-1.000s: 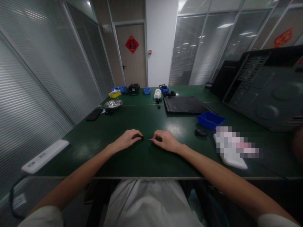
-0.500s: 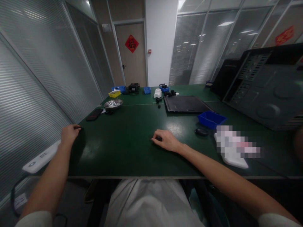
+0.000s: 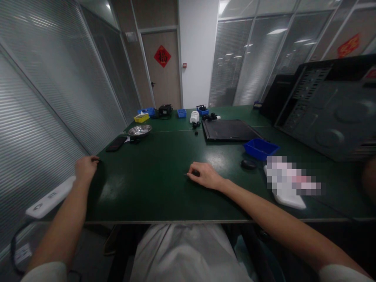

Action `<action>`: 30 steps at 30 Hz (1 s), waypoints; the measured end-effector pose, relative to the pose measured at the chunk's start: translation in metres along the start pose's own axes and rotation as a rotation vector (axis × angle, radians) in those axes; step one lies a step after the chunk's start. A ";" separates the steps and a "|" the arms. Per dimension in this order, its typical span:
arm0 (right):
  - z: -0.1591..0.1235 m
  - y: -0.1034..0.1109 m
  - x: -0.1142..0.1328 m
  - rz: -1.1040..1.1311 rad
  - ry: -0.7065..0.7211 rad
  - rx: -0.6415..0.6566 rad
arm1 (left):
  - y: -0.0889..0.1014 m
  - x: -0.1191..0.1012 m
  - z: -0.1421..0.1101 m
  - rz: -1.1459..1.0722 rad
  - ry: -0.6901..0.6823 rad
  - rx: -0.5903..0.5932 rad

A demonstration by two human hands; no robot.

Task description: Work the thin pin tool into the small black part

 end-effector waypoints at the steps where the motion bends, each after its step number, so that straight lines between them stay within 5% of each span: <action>1: 0.000 0.000 0.000 -0.002 0.001 0.001 | -0.001 0.001 0.000 0.050 0.028 -0.017; 11: 0.000 0.000 0.000 0.007 -0.009 0.015 | -0.016 0.009 0.004 0.252 0.017 -0.010; 30: 0.000 0.000 0.001 0.022 -0.028 0.031 | -0.019 0.006 0.001 0.139 0.059 -0.052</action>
Point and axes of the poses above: each hand's wrist, its own z-axis towards the middle knuckle, its own y-axis out of the back of the hand, x = y × z, the point moved 2 cm from there along z, towards the middle knuckle, and after that the axes turned 1 degree about -z, right-handed, at the moved point
